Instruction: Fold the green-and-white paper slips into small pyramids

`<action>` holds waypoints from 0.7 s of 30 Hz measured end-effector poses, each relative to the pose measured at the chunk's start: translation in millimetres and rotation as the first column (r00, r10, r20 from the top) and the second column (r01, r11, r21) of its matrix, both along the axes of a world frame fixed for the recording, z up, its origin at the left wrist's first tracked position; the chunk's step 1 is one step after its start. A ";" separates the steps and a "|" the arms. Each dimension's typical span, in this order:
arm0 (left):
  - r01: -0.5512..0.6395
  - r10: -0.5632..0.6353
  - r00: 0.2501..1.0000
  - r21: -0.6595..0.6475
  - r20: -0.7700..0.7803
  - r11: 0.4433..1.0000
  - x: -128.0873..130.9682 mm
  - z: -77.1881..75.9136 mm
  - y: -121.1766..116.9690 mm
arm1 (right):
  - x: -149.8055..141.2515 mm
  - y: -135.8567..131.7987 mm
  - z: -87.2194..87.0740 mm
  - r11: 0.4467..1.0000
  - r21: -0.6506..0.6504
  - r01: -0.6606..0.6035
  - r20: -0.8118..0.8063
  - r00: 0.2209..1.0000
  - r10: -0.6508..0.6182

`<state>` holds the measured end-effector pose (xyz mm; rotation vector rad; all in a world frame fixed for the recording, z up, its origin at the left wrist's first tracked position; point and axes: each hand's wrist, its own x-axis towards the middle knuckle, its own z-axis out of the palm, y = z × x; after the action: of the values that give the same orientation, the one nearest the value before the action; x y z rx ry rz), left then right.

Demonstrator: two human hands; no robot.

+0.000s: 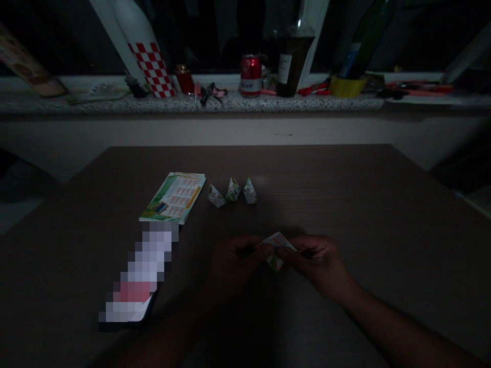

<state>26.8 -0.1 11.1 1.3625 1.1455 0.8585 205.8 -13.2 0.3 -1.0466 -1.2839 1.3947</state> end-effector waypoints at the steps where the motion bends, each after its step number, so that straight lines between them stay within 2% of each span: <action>1: 0.001 -0.001 1.000 0.006 0.000 1.000 -0.2 0.5 0.3 | 0.5 0.4 0.0 1.000 -0.001 -0.015 -0.003 1.000 0.015; 9: 0.029 -0.028 0.999 -0.030 0.026 0.999 -3.0 0.2 3.9 | 4.9 -1.4 1.4 0.998 0.018 -0.061 0.053 0.997 0.060; 13: 0.034 -0.034 0.999 0.013 -0.001 0.999 -3.4 1.3 4.3 | 4.2 -1.3 2.4 0.997 -0.002 -0.080 0.027 0.996 0.080; 18: 0.065 -0.062 0.995 -0.038 0.077 0.997 -3.4 -0.4 4.6 | 3.9 -2.3 3.2 0.998 0.040 -0.052 0.027 0.998 0.051; 21: 0.099 -0.093 0.989 -0.048 0.115 0.994 -3.5 -3.4 3.4 | 5.1 -3.5 1.8 0.995 0.045 -0.087 0.038 0.996 0.085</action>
<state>23.3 3.2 7.7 1.2986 1.0007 0.8192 210.8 -16.6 2.0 -0.9987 -1.3960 1.4089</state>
